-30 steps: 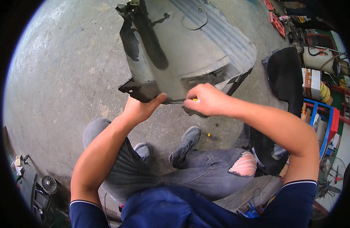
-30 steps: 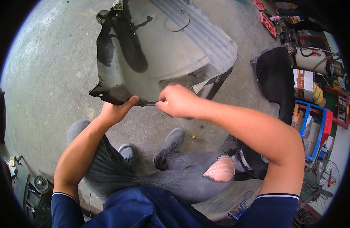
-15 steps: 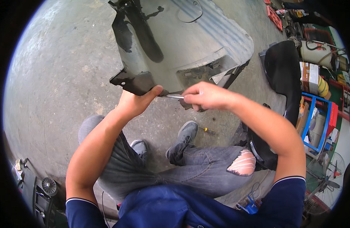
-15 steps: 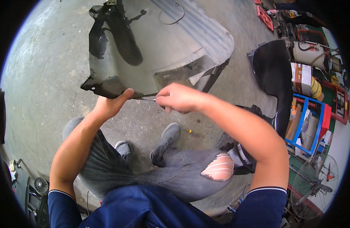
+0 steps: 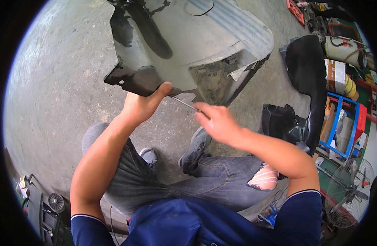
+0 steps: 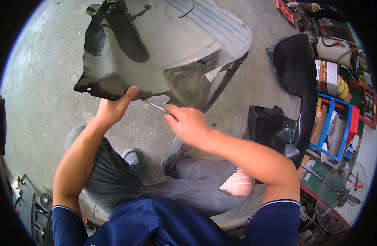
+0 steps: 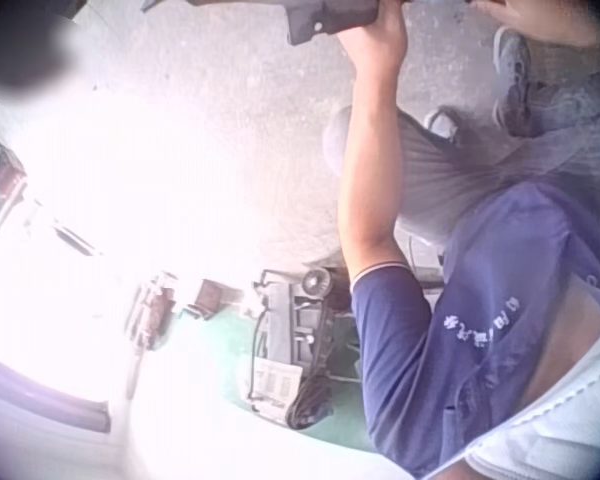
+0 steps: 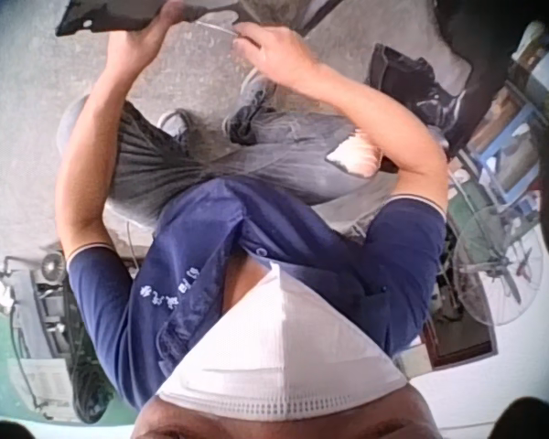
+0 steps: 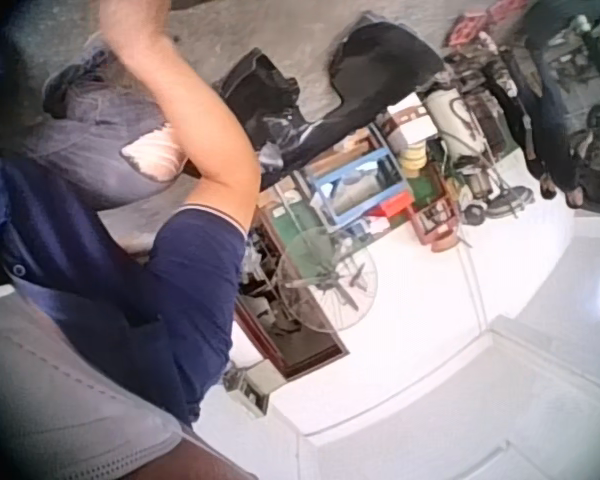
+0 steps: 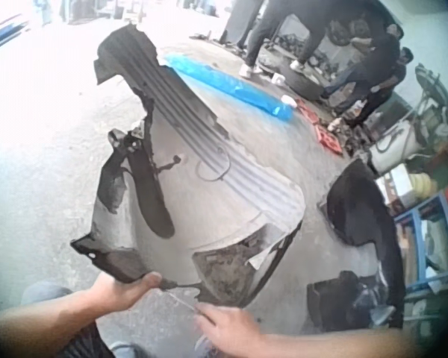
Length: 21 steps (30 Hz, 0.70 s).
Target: The person uses a screwdriver to pry and separate sections of a large black plastic car part, likely a wheel arch liner. They work on the edges and seams, flipping the part over to access different areas.
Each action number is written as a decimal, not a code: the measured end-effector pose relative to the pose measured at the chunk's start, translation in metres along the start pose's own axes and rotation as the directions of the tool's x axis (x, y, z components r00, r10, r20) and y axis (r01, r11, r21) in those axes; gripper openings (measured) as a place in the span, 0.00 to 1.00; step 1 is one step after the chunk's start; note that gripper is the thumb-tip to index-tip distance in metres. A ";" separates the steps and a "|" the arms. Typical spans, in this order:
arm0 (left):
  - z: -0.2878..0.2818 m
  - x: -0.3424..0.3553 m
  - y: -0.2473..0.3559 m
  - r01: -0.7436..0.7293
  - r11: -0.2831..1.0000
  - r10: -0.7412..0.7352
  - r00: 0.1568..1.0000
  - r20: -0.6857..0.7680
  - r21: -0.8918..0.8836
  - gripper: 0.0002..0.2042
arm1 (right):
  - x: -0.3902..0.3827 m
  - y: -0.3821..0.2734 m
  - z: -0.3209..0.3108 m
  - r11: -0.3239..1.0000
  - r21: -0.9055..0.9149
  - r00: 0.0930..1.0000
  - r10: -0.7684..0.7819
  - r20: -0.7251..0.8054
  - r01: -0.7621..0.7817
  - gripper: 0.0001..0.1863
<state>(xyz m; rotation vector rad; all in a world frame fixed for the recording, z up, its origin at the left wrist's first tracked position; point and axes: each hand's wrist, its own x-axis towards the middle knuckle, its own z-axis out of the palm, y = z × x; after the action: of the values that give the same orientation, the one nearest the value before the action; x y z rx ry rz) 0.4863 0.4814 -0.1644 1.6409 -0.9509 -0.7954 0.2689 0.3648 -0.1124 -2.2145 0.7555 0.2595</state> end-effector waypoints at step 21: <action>0.003 0.005 -0.004 0.002 1.000 -0.002 1.000 0.029 0.017 0.16 | 0.053 0.035 -0.022 0.942 0.220 0.888 -0.317 0.333 0.254 0.14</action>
<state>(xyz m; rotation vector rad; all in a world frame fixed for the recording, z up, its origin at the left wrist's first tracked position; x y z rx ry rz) 0.4870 0.4769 -0.1695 1.6490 -0.9792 -0.8164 0.2895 0.3066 -0.1402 -2.0010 0.2323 0.4261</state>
